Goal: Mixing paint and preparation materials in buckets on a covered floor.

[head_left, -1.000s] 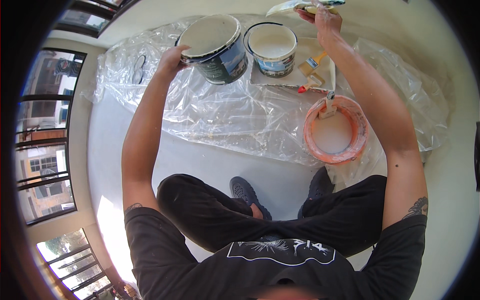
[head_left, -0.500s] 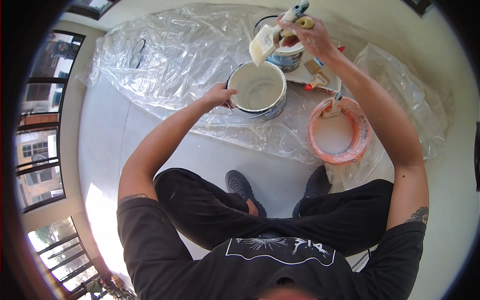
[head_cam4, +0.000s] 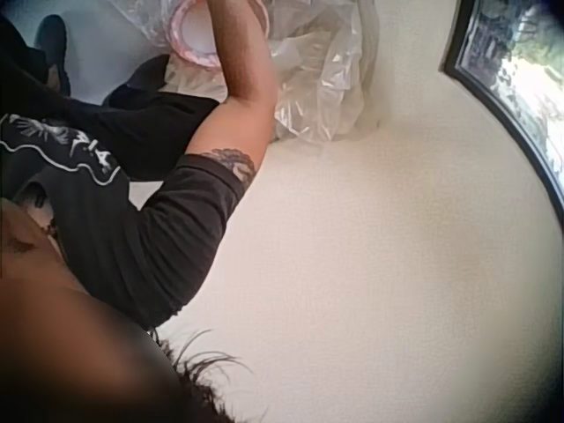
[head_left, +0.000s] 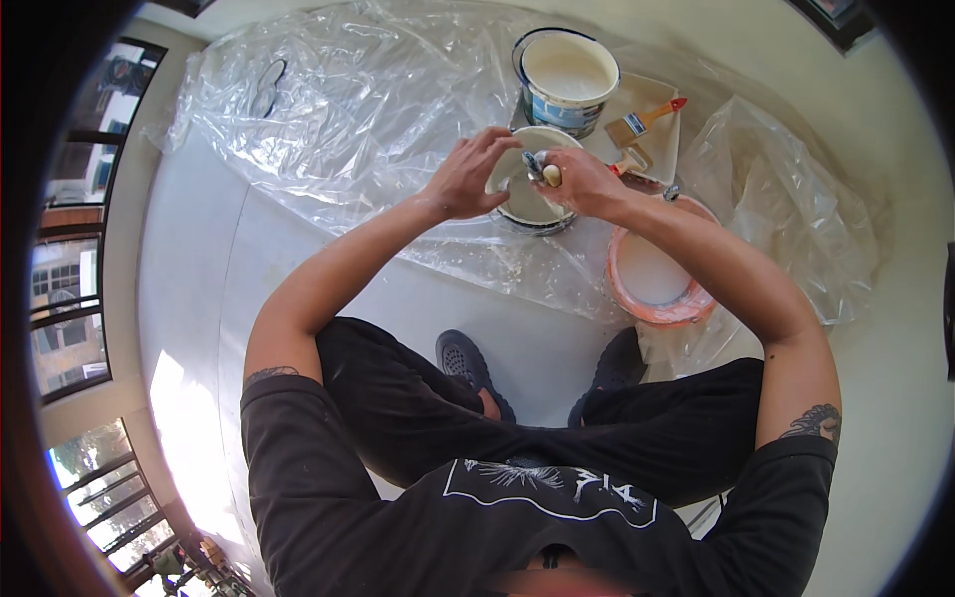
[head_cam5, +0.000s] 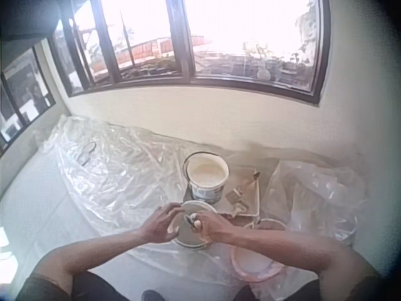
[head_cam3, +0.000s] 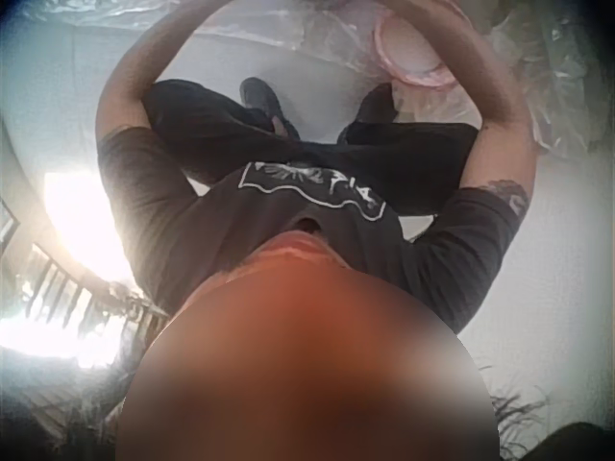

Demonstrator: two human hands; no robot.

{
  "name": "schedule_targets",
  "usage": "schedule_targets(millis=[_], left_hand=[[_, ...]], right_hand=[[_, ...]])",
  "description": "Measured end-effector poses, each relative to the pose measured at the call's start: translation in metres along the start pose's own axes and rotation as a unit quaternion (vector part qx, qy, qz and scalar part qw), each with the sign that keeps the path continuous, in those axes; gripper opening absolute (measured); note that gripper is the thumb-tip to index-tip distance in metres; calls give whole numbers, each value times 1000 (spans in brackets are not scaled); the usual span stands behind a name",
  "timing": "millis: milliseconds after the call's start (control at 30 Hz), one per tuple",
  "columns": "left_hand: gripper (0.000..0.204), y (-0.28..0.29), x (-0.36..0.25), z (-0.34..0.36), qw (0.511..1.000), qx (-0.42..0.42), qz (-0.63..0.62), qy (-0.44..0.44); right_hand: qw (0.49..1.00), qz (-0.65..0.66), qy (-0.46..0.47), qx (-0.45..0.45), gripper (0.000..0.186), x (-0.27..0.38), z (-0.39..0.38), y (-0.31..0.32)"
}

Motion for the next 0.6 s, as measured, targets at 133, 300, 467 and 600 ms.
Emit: schedule_targets(millis=[133,300,467,600], left_hand=[[57,-4,-15,12,974,24,-222,37],[32,-2,-11,17,977,9,-213,-10],[27,-27,-1,5,983,166,-20,-81],[17,-14,14,12,987,139,-24,-76]], right_hand=[[997,20,-61,47,30,-10,3,-1],[998,24,-27,44,31,-3,1,10],[981,145,-123,45,30,-34,-1,40],[966,169,-176,79,28,-50,1,58]])
Point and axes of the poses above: each hand's wrist, its own z-axis towards the middle knuckle, its own y-axis out of the back of the hand, x = y × z, the point moved 9 cm from there along z, towards the middle knuckle, and after that the axes turned 13 degrees about x, right-handed, at the moved point
